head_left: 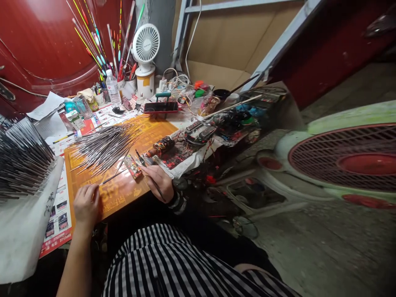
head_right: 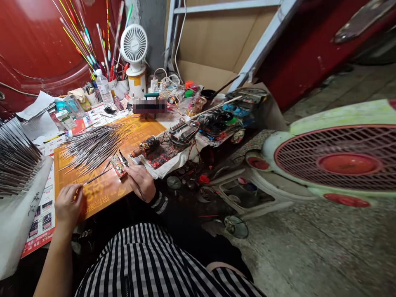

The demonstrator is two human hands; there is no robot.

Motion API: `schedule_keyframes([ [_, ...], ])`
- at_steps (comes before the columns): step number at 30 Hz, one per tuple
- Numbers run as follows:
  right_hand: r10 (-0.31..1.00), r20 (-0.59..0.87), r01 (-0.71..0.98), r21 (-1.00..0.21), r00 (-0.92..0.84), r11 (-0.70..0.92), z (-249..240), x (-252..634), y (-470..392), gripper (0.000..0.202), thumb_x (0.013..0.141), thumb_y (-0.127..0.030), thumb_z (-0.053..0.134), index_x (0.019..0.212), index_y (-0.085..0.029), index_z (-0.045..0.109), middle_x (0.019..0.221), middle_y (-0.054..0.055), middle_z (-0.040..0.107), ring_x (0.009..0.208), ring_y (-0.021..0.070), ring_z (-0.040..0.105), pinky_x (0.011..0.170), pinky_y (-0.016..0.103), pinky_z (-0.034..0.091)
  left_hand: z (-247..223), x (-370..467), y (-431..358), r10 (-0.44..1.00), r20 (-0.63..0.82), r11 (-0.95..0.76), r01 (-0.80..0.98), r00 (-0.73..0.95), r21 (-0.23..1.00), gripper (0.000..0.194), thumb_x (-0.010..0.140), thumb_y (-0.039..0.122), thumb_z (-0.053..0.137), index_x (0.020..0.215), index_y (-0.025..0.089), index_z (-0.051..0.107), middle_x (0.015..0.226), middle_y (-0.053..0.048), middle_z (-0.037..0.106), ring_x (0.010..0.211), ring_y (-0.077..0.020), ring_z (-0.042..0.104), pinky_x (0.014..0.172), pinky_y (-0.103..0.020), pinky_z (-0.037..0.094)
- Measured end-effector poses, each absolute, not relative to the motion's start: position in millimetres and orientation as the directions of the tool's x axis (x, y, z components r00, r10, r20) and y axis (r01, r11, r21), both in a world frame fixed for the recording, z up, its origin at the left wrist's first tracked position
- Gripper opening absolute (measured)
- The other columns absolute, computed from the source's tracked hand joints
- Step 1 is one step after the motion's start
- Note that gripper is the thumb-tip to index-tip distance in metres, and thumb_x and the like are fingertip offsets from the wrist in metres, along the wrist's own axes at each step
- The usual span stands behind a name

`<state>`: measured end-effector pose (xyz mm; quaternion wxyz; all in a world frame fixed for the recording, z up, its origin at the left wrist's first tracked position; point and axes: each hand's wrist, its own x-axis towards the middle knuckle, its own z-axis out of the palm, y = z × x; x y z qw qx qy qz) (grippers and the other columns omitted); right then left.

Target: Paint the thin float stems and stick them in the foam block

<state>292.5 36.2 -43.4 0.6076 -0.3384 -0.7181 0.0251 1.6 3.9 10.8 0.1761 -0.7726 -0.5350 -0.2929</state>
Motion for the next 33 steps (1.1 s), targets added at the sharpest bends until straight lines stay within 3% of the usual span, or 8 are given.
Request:
schedule_keyframes([
  [9, 0.577, 0.807, 0.552, -0.426, -0.125, 0.716, -42.7, 284.6, 45.7, 0.06, 0.099, -0.013, 0.047, 0.157, -0.02, 0.031, 0.143, 0.013, 0.06, 0.134, 0.0232, 0.058, 0.112, 0.041, 0.052, 2.5, -7.0, 2.9, 0.699, 0.653, -0.385, 0.923, 0.292, -0.001, 0.014, 0.092, 0.021, 0.061, 0.104, 0.02, 0.07, 0.097, -0.007, 0.072, 0.086, -0.0201, 0.063, 0.082, -0.032, 0.05],
  [20, 0.615, 0.78, 0.61, -0.434, -0.113, 0.663, -45.3, 282.9, 47.4, 0.059, 0.099, -0.013, 0.047, 0.157, -0.019, 0.033, 0.142, 0.013, 0.06, 0.135, 0.0232, 0.057, 0.112, 0.041, 0.052, 2.9, -11.9, 2.5, 0.706, 0.653, -0.403, 0.914, 0.274, 0.053, 0.019, 0.093, 0.024, 0.059, 0.109, 0.022, 0.07, 0.099, -0.008, 0.072, 0.089, -0.0219, 0.063, 0.086, -0.036, 0.051],
  [33, 0.612, 0.788, 0.557, -0.481, -0.064, 0.677, -47.6, 282.6, 34.3, 0.055, 0.101, -0.016, 0.046, 0.155, -0.02, 0.037, 0.14, 0.014, 0.062, 0.127, 0.0247, 0.063, 0.107, 0.042, 0.055, 2.9, -5.9, -1.7, 0.733, 0.633, -0.4, 0.911, 0.249, 0.105, 0.018, 0.095, 0.023, 0.056, 0.105, 0.02, 0.07, 0.096, -0.009, 0.072, 0.089, -0.0221, 0.061, 0.085, -0.036, 0.048],
])
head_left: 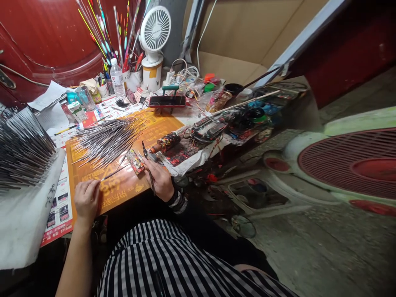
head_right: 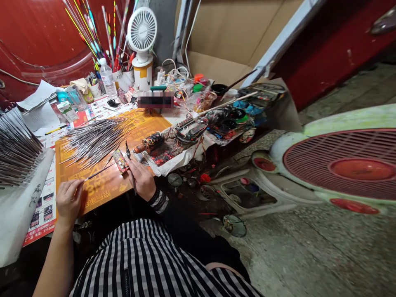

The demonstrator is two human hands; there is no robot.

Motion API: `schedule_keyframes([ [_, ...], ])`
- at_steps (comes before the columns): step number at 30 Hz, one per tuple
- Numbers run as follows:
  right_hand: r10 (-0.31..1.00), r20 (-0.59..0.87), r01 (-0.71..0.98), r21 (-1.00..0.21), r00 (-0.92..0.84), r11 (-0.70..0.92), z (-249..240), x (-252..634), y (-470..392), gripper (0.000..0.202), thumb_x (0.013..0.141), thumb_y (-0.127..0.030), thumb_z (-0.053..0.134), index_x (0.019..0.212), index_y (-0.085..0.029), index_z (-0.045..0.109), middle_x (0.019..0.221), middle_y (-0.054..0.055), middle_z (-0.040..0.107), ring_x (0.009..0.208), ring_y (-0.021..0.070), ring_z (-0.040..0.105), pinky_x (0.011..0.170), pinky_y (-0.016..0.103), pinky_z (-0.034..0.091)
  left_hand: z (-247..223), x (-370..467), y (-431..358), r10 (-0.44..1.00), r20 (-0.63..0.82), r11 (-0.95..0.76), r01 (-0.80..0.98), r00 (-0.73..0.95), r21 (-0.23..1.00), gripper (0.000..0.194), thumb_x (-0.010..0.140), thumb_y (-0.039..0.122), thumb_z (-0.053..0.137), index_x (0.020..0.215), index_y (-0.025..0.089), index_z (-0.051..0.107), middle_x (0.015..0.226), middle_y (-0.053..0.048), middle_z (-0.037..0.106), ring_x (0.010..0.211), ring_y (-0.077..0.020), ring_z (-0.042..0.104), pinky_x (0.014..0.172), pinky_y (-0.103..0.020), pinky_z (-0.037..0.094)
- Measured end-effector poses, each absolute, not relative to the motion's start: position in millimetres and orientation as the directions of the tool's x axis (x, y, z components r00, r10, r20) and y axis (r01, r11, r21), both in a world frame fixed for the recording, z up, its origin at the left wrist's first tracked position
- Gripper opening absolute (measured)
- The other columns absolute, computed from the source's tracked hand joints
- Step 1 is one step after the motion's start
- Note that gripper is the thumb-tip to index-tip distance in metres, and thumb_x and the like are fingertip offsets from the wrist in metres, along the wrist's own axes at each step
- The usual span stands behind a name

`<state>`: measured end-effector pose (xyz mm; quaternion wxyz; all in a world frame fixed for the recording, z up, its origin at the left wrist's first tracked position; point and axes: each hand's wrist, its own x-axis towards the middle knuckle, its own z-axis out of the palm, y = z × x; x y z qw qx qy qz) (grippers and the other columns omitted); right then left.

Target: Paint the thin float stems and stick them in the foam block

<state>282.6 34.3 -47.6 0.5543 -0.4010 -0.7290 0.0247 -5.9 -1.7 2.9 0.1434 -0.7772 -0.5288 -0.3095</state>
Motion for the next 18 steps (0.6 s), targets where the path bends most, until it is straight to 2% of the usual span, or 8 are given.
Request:
schedule_keyframes([
  [7, 0.628, 0.776, 0.579, -0.484, -0.063, 0.656, -48.4, 279.5, 38.9, 0.057, 0.101, -0.016, 0.045, 0.156, -0.02, 0.034, 0.141, 0.015, 0.061, 0.128, 0.0264, 0.062, 0.107, 0.045, 0.055, 3.6, -4.0, -1.0, 0.75, 0.624, -0.384, 0.912, 0.22, 0.14, 0.02, 0.096, 0.025, 0.054, 0.105, 0.021, 0.071, 0.097, -0.009, 0.071, 0.089, -0.0221, 0.061, 0.086, -0.037, 0.048],
  [11, 0.618, 0.786, 0.546, -0.505, -0.029, 0.668, -48.0, 282.5, 32.0, 0.053, 0.1, -0.017, 0.046, 0.153, -0.02, 0.042, 0.135, 0.014, 0.066, 0.122, 0.0259, 0.066, 0.105, 0.045, 0.056, 1.4, -2.4, -0.4, 0.763, 0.608, -0.371, 0.919, 0.22, 0.133, 0.021, 0.097, 0.027, 0.054, 0.105, 0.021, 0.072, 0.098, -0.009, 0.072, 0.09, -0.0228, 0.061, 0.086, -0.038, 0.047],
  [18, 0.485, 0.867, 0.404, -0.404, -0.117, 0.821, -68.3, 280.1, 4.7, 0.055, 0.094, -0.009, 0.051, 0.147, -0.021, 0.049, 0.114, 0.011, 0.074, 0.102, 0.0211, 0.073, 0.087, 0.038, 0.063, -1.8, -1.6, -1.3, 0.796, 0.575, -0.335, 0.928, 0.188, 0.161, 0.02, 0.097, 0.029, 0.053, 0.103, 0.022, 0.072, 0.098, -0.007, 0.073, 0.09, -0.0229, 0.061, 0.085, -0.037, 0.046],
])
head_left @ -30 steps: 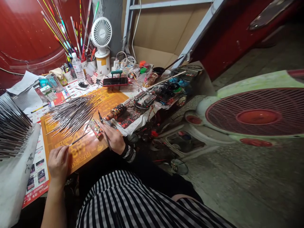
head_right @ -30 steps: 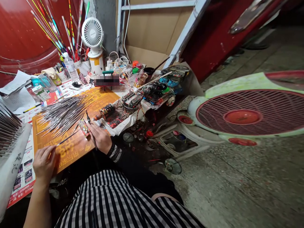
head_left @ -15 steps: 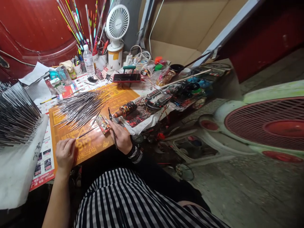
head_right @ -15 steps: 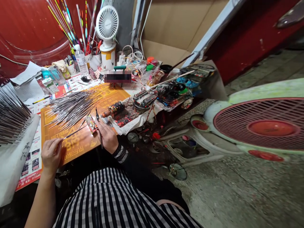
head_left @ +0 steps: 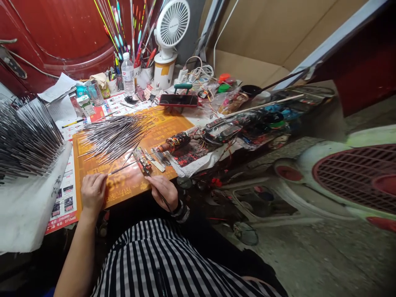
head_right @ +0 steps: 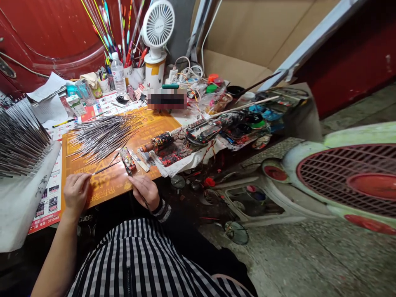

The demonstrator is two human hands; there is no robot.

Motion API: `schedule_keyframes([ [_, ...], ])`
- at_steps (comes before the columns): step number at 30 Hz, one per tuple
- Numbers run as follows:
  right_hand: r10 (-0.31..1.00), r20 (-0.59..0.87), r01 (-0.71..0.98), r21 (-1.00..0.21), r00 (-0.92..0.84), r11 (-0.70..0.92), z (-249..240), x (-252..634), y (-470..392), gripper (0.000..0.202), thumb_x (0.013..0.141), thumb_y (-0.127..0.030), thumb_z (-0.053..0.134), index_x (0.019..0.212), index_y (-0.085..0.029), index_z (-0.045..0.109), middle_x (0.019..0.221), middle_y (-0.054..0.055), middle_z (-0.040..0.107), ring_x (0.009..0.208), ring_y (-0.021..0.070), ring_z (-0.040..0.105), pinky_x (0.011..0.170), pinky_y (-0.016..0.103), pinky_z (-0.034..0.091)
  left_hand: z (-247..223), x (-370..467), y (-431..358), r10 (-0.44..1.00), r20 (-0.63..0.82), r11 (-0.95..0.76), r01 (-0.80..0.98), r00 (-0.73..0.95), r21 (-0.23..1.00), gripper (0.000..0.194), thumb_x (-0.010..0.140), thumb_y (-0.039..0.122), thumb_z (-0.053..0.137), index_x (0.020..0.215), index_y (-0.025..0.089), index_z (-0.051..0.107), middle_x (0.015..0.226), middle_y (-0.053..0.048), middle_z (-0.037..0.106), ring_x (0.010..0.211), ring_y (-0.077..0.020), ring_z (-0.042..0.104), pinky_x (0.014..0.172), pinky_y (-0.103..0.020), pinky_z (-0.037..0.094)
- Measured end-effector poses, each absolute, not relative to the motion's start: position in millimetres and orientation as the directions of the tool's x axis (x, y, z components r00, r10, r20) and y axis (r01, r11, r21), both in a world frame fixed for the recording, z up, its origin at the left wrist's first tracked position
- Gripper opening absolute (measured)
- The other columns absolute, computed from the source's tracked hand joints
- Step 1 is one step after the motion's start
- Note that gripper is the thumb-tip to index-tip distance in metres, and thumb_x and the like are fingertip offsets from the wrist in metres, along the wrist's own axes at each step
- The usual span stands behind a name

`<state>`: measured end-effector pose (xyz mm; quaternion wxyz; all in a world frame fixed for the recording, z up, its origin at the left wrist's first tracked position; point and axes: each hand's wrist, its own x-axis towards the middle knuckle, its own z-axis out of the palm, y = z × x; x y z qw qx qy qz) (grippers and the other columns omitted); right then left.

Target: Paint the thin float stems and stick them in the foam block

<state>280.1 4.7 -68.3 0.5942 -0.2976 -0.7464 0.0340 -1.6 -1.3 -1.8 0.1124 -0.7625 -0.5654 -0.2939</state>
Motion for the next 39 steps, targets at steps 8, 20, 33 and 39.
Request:
schedule_keyframes([
  [8, 0.515, 0.848, 0.392, -0.434, -0.126, 0.811, -81.6, 274.1, -0.7, 0.053, 0.094, -0.011, 0.053, 0.146, -0.022, 0.051, 0.115, 0.011, 0.074, 0.102, 0.0208, 0.071, 0.089, 0.039, 0.061, 1.1, 0.5, -2.6, 0.813, 0.558, -0.318, 0.929, 0.165, 0.189, 0.022, 0.097, 0.031, 0.052, 0.102, 0.023, 0.072, 0.098, -0.008, 0.073, 0.089, -0.0229, 0.061, 0.085, -0.038, 0.046],
  [20, 0.537, 0.829, 0.433, -0.431, -0.157, 0.792, -75.0, 273.8, -2.7, 0.052, 0.094, -0.01, 0.051, 0.145, -0.02, 0.052, 0.113, 0.012, 0.073, 0.103, 0.0234, 0.07, 0.089, 0.041, 0.061, 0.5, 0.2, -1.9, 0.801, 0.574, -0.333, 0.924, 0.173, 0.186, 0.021, 0.097, 0.031, 0.053, 0.102, 0.023, 0.072, 0.097, -0.008, 0.073, 0.09, -0.0227, 0.061, 0.085, -0.038, 0.046],
  [33, 0.531, 0.84, 0.446, -0.434, -0.114, 0.783, -72.4, 271.7, -3.1, 0.057, 0.092, -0.004, 0.054, 0.146, -0.019, 0.05, 0.114, 0.013, 0.072, 0.104, 0.0235, 0.069, 0.088, 0.041, 0.061, 0.5, 0.3, -1.5, 0.765, 0.609, -0.368, 0.919, 0.211, 0.144, 0.02, 0.097, 0.028, 0.055, 0.104, 0.022, 0.072, 0.096, -0.007, 0.072, 0.088, -0.0217, 0.061, 0.084, -0.037, 0.046],
  [39, 0.51, 0.855, 0.389, -0.44, -0.093, 0.809, -72.0, 262.8, -11.7, 0.054, 0.091, -0.005, 0.052, 0.143, -0.019, 0.053, 0.107, 0.012, 0.073, 0.098, 0.0219, 0.07, 0.083, 0.04, 0.062, -4.8, 0.4, -2.0, 0.742, 0.637, -0.384, 0.912, 0.212, 0.144, 0.018, 0.096, 0.027, 0.056, 0.104, 0.022, 0.072, 0.095, -0.007, 0.072, 0.087, -0.021, 0.061, 0.083, -0.037, 0.046],
])
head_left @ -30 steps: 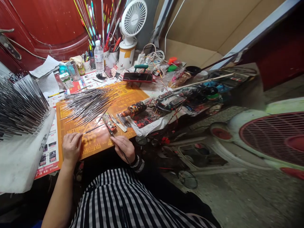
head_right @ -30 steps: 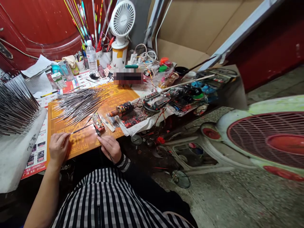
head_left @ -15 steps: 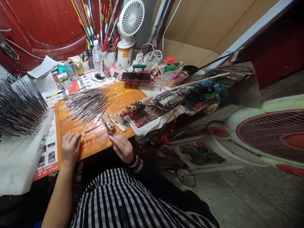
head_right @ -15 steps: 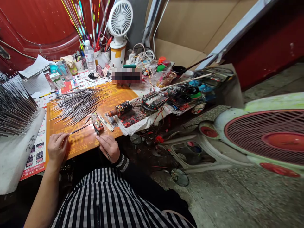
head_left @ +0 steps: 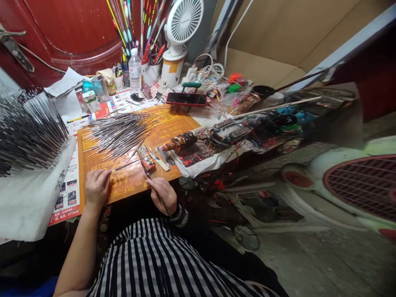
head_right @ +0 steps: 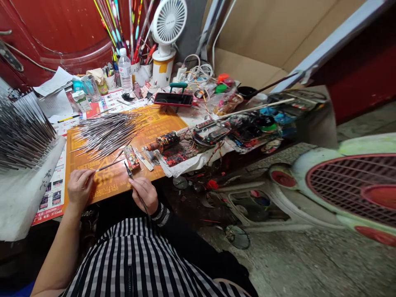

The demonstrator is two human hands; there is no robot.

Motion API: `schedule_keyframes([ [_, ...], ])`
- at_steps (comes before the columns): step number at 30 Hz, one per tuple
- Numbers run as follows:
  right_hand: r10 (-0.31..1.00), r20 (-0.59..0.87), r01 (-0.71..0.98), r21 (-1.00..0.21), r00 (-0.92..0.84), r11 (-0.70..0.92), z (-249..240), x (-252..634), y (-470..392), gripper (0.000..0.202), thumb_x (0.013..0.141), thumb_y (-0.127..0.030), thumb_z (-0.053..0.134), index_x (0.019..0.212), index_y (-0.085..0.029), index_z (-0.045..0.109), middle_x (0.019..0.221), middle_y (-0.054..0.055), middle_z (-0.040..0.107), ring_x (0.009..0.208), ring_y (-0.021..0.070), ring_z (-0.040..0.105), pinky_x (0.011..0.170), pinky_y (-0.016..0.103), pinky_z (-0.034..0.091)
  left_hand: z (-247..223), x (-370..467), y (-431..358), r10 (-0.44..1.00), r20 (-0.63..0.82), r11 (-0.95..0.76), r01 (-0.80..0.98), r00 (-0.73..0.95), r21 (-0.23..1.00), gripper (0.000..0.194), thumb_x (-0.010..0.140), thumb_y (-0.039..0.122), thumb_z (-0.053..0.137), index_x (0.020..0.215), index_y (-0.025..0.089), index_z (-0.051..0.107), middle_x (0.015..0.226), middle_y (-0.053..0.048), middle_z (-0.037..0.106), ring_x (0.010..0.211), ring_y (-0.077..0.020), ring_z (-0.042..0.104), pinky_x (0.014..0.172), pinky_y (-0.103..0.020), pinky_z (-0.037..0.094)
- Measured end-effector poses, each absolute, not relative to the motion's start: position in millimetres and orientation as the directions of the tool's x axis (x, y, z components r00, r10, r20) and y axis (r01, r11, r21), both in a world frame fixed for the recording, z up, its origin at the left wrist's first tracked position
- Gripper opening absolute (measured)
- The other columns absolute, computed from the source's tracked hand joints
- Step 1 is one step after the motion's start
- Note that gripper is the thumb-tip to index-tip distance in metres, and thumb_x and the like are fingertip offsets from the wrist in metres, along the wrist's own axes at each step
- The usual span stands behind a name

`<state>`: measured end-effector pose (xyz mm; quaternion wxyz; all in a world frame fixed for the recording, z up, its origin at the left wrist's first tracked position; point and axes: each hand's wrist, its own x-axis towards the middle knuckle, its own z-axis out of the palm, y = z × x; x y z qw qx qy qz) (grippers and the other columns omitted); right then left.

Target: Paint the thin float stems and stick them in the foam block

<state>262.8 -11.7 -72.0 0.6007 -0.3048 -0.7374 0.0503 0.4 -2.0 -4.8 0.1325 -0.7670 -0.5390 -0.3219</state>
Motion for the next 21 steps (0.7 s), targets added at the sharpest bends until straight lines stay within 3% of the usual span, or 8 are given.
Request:
schedule_keyframes([
  [7, 0.455, 0.85, 0.269, -0.387, -0.265, 0.882, -71.0, 225.4, -28.8, 0.059, 0.092, -0.005, 0.052, 0.149, -0.018, 0.046, 0.109, 0.012, 0.073, 0.103, 0.0226, 0.069, 0.084, 0.039, 0.062, -6.0, 4.6, -5.4, 0.759, 0.624, -0.372, 0.911, 0.187, 0.179, 0.02, 0.098, 0.029, 0.053, 0.101, 0.022, 0.071, 0.094, -0.007, 0.072, 0.086, -0.0199, 0.061, 0.083, -0.036, 0.045],
  [21, 0.496, 0.805, 0.33, -0.394, -0.326, 0.858, -79.9, 215.5, -31.9, 0.062, 0.094, -0.005, 0.052, 0.153, -0.019, 0.04, 0.122, 0.013, 0.071, 0.111, 0.024, 0.067, 0.092, 0.041, 0.059, -6.4, 7.6, -7.7, 0.744, 0.64, -0.39, 0.902, 0.192, 0.183, 0.022, 0.099, 0.03, 0.051, 0.099, 0.021, 0.071, 0.092, -0.007, 0.071, 0.084, -0.0184, 0.061, 0.081, -0.034, 0.044],
])
